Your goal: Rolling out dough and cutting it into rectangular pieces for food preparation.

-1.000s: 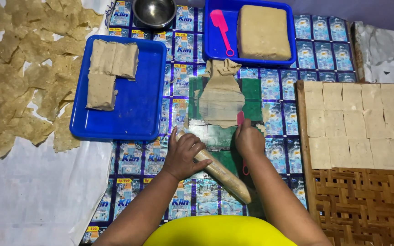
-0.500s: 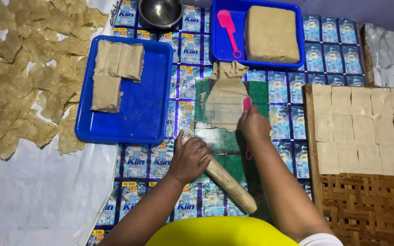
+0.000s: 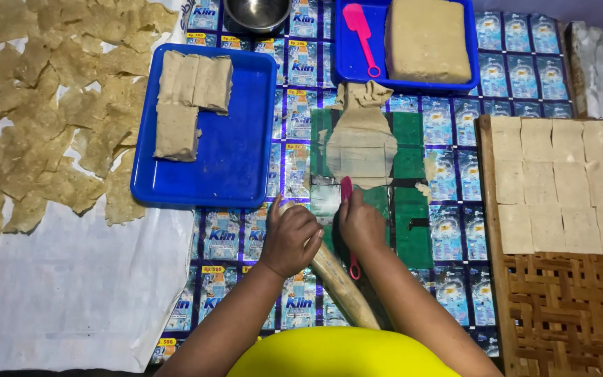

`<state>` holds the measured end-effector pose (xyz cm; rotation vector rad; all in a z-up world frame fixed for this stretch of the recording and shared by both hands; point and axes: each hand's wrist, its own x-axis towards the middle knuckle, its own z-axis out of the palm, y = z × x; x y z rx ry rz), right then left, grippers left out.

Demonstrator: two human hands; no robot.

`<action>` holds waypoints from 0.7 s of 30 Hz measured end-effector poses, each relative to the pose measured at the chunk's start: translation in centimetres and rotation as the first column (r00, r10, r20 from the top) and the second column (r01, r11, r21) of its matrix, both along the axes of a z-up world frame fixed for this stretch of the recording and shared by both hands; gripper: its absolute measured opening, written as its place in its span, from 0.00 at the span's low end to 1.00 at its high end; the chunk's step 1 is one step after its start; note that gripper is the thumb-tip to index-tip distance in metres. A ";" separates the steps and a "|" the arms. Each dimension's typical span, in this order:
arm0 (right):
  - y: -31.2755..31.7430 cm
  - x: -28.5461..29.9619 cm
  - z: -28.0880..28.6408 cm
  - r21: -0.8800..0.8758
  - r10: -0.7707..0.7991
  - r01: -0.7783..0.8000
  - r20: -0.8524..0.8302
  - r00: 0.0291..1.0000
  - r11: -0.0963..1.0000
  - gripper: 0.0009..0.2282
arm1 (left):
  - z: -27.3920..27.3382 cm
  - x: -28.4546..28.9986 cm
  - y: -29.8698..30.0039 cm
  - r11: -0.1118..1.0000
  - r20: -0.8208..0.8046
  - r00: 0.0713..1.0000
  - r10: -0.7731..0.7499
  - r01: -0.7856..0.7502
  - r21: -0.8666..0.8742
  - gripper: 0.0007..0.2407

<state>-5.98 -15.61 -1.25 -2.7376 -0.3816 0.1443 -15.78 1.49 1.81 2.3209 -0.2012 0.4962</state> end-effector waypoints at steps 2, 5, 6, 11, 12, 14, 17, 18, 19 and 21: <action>0.3 0.1 -0.4 -0.001 -0.007 0.007 0.003 1.000 1.000 0.10 | -0.1 0.1 0.0 1.000 0.003 1.000 -0.006 0.006 0.003 0.04; 0.9 0.4 -0.6 -0.025 -0.026 0.026 0.005 1.000 0.999 0.10 | -0.2 0.0 0.1 1.000 0.003 1.000 -0.012 0.012 0.010 0.03; 1.2 0.6 -0.7 -0.048 -0.041 0.041 0.008 0.999 0.998 0.10 | -0.3 0.1 0.1 1.000 0.004 1.000 -0.013 0.013 0.014 0.03; 2.1 2.0 -0.9 -0.078 -0.068 0.069 0.016 0.998 0.995 0.10 | -0.2 0.0 0.2 1.000 0.004 1.000 -0.015 0.015 0.007 0.04; 2.1 2.3 -1.1 -0.087 -0.066 0.068 0.017 0.998 0.994 0.10 | -0.1 0.0 0.2 1.000 -0.006 1.000 -0.019 0.019 0.004 0.04; 2.4 3.1 -1.2 -0.099 -0.072 0.073 0.013 0.997 0.992 0.11 | -0.1 0.1 0.3 1.000 -0.007 1.000 -0.023 0.023 0.003 0.04; 2.7 4.4 -1.4 -0.114 -0.071 0.072 0.021 0.997 0.991 0.11 | -0.3 0.2 0.3 1.000 -0.008 1.000 -0.028 0.028 0.001 0.04; 2.8 4.8 -1.4 -0.118 -0.066 0.069 0.035 0.997 0.991 0.11 | -0.3 0.2 0.3 1.000 -0.007 1.000 -0.030 0.030 -0.001 0.04; 3.1 5.5 -1.5 -0.117 -0.065 0.068 0.036 0.997 0.991 0.11 | -0.3 0.2 0.3 1.000 -0.005 1.000 -0.029 0.029 0.000 0.04; 3.5 6.8 -1.5 -0.125 -0.047 0.053 0.049 0.998 0.991 0.12 | -0.3 0.3 0.4 0.999 -0.020 0.999 -0.034 0.033 -0.009 0.04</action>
